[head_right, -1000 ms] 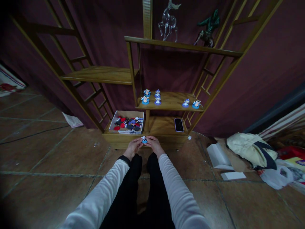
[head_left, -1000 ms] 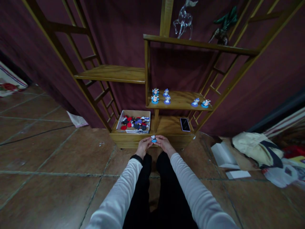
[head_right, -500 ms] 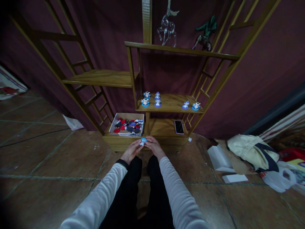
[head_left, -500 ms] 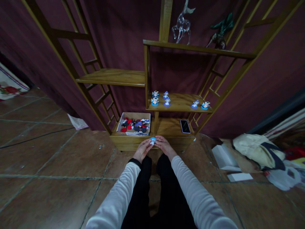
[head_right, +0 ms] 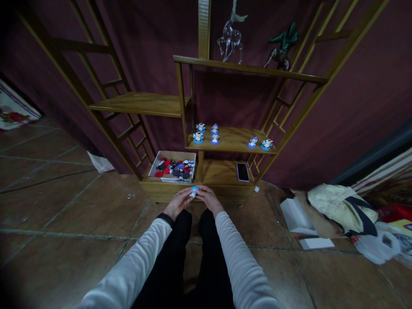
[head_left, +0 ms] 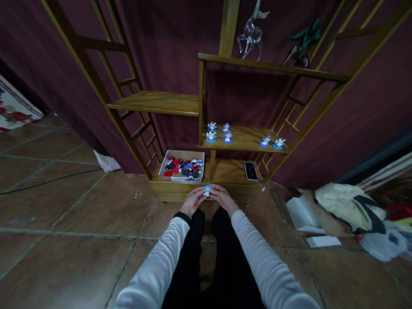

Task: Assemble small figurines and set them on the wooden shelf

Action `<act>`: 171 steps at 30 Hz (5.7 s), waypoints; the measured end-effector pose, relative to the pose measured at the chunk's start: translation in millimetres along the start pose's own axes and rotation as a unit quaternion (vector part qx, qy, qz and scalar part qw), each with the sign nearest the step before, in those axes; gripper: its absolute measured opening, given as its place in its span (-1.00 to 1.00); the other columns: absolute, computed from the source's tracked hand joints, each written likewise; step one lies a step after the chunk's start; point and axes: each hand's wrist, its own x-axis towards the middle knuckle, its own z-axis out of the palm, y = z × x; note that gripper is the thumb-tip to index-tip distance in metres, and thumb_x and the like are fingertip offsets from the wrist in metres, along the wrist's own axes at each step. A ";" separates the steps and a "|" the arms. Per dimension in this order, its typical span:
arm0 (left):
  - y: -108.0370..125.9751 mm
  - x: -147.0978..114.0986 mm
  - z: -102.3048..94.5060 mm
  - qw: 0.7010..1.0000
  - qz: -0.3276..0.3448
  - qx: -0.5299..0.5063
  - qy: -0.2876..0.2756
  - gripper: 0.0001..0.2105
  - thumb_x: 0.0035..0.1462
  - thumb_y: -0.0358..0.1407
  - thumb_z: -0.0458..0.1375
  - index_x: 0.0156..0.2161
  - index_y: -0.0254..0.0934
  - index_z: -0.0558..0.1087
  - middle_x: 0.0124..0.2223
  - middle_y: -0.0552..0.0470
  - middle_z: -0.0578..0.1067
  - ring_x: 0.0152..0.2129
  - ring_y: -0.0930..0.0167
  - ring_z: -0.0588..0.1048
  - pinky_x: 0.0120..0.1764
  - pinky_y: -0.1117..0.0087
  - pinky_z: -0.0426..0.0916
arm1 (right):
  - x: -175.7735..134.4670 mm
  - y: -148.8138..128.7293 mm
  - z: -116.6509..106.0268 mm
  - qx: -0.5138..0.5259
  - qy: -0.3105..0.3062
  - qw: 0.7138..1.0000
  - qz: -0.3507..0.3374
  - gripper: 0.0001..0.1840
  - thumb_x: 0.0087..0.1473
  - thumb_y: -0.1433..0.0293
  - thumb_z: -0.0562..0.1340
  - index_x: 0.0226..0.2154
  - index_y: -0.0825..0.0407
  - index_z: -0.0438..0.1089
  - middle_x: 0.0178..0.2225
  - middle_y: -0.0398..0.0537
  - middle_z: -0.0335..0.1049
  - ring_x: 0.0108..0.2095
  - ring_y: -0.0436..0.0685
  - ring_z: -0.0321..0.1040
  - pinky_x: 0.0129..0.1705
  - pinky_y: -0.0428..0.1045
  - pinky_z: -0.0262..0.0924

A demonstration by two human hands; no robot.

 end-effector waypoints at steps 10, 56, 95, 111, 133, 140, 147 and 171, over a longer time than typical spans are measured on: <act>0.4 4.5 -2.1 1.000 -0.018 0.014 -0.011 -0.77 -0.19 -0.43 0.30 -0.31 -0.37 0.50 -0.44 -0.01 0.53 -0.49 0.50 0.48 -0.36 0.53 0.37 | -2.7 -3.2 2.2 0.000 0.006 1.000 0.004 -0.72 -0.33 0.39 0.38 -0.40 0.01 0.44 -0.40 -0.15 0.47 -0.30 0.05 0.38 -0.08 0.06 0.20; -1.5 1.1 -2.3 0.999 0.012 0.035 0.033 -0.76 -0.11 -0.49 0.22 -0.24 -0.37 0.47 -0.37 -0.06 0.53 -0.50 0.51 0.49 -0.40 0.53 0.41 | 1.7 9.0 5.5 -0.023 0.034 0.999 -0.002 -0.62 -0.35 0.29 0.37 -0.36 0.03 0.41 -0.32 -0.09 0.47 -0.26 0.11 0.41 -0.10 0.11 0.24; -9.5 7.5 -5.6 0.996 0.045 0.061 0.048 -0.74 -0.23 -0.51 0.27 -0.32 -0.33 0.46 -0.41 0.00 0.52 -0.52 0.52 0.47 -0.42 0.54 0.37 | 1.7 8.6 4.7 -0.030 0.024 0.999 0.004 -0.67 -0.33 0.29 0.38 -0.40 0.03 0.42 -0.34 -0.12 0.45 -0.31 0.06 0.40 -0.08 0.09 0.24; -10.9 4.5 -2.1 0.993 0.081 0.067 0.047 -0.76 -0.28 -0.47 0.29 -0.38 -0.37 0.46 -0.46 0.01 0.51 -0.57 0.51 0.45 -0.46 0.52 0.34 | 0.1 7.5 8.1 -0.038 0.021 0.999 0.000 -0.67 -0.32 0.29 0.38 -0.41 0.05 0.42 -0.41 -0.12 0.45 -0.37 0.05 0.40 -0.10 0.09 0.24; -12.1 7.4 -3.4 0.993 0.082 0.058 0.069 -0.78 -0.24 -0.45 0.29 -0.37 -0.43 0.48 -0.46 -0.05 0.51 -0.58 0.52 0.45 -0.48 0.52 0.34 | 4.2 10.5 4.9 -0.041 0.041 0.998 0.015 -0.68 -0.35 0.32 0.38 -0.42 0.06 0.40 -0.39 -0.10 0.46 -0.35 0.07 0.41 -0.14 0.07 0.27; -13.7 9.4 -2.1 0.992 0.082 0.083 0.056 -0.73 -0.28 -0.40 0.31 -0.34 -0.40 0.47 -0.44 -0.03 0.51 -0.59 0.53 0.43 -0.50 0.52 0.30 | 3.7 10.8 5.9 -0.043 0.032 0.999 0.003 -0.69 -0.31 0.31 0.37 -0.42 0.05 0.40 -0.40 -0.12 0.45 -0.37 0.05 0.42 -0.14 0.07 0.26; -13.8 7.4 -1.3 0.989 0.092 0.098 0.068 -0.71 -0.33 -0.44 0.32 -0.36 -0.37 0.45 -0.46 0.02 0.49 -0.60 0.55 0.42 -0.49 0.53 0.29 | 0.2 8.2 10.5 -0.043 0.008 0.999 -0.005 -0.68 -0.32 0.29 0.38 -0.41 0.06 0.41 -0.39 -0.09 0.46 -0.38 0.06 0.42 -0.15 0.07 0.28; -9.0 2.4 1.3 0.994 0.063 0.066 0.068 -0.77 -0.15 -0.35 0.26 -0.31 -0.39 0.47 -0.46 -0.05 0.50 -0.57 0.51 0.45 -0.46 0.49 0.37 | 1.3 8.0 7.4 -0.038 0.038 0.999 0.001 -0.64 -0.37 0.28 0.39 -0.41 0.05 0.40 -0.38 -0.08 0.47 -0.30 0.11 0.41 -0.17 0.06 0.27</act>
